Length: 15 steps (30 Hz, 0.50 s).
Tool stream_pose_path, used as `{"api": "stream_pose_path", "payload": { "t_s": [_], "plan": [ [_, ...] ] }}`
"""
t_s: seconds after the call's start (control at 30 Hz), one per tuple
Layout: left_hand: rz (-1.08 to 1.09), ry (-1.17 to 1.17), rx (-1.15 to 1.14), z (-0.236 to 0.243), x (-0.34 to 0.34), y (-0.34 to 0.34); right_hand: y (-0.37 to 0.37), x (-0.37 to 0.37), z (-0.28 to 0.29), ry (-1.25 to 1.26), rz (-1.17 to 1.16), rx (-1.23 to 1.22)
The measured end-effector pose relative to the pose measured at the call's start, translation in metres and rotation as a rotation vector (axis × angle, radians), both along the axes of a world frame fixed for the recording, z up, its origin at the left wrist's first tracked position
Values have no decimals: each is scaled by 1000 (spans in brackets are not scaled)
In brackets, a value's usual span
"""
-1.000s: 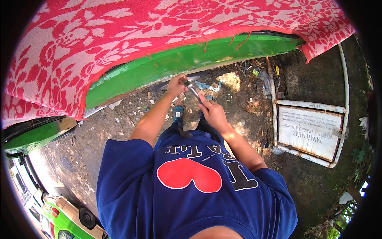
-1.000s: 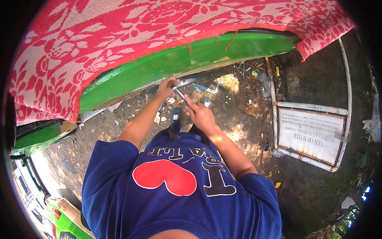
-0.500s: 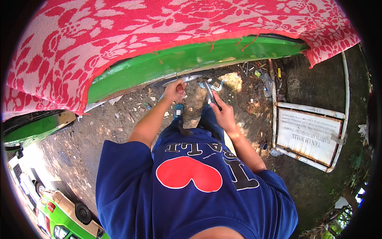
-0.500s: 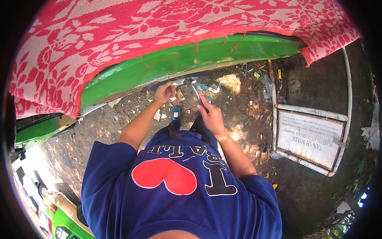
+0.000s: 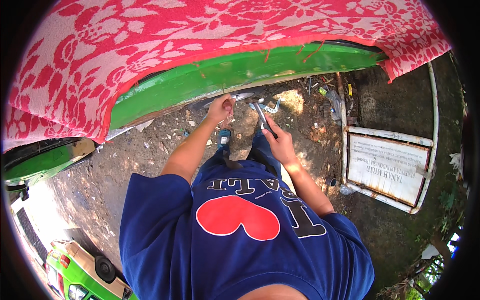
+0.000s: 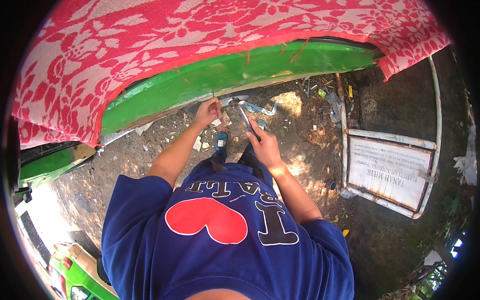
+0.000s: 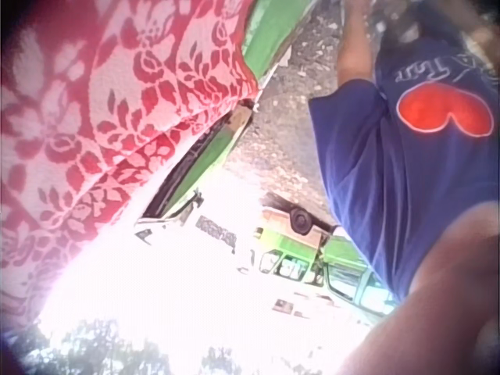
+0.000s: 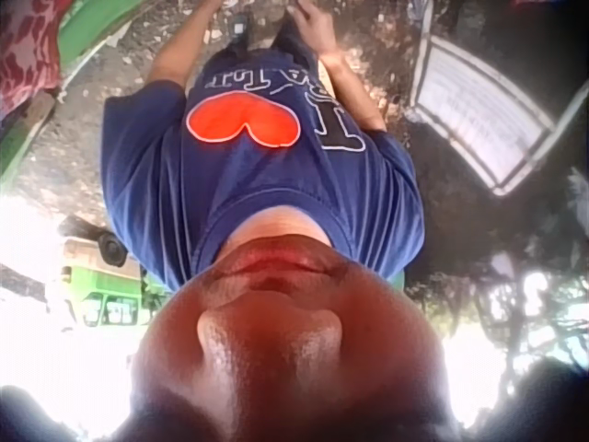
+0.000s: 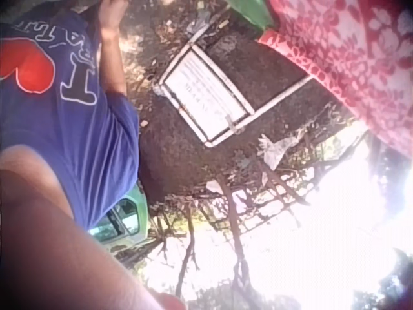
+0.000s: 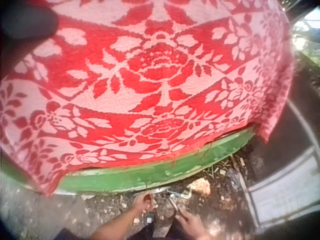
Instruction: The person uses a wrench and a screwdriver to work on a bolt or fastener on the underside of a green vehicle. They repeatedly tighten and loosen the fastener while adjusting their grip and tool positions.
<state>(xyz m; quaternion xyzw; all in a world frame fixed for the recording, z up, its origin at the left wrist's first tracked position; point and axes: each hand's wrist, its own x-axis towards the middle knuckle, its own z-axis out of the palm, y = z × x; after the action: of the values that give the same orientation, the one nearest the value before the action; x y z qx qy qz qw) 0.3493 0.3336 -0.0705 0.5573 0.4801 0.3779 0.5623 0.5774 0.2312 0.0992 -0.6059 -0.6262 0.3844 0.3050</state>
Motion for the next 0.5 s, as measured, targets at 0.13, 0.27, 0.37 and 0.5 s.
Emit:
{"api": "stream_pose_path", "payload": {
  "t_s": [0.13, 0.27, 0.37, 0.5],
  "plan": [
    [58, -7, -185, 10, 3, 7, 1, -10, 2, -22, 59, 106],
    [39, 27, -87, 18, 3, 11, 2, -19, -10, -244, 193, 193],
    [28, -34, -121, -1, 0, 7, 9, -26, -22, -236, 195, 216],
    [8, 81, -131, 3, 8, 12, 14, -23, -9, -112, 117, 248]
  ]
}}
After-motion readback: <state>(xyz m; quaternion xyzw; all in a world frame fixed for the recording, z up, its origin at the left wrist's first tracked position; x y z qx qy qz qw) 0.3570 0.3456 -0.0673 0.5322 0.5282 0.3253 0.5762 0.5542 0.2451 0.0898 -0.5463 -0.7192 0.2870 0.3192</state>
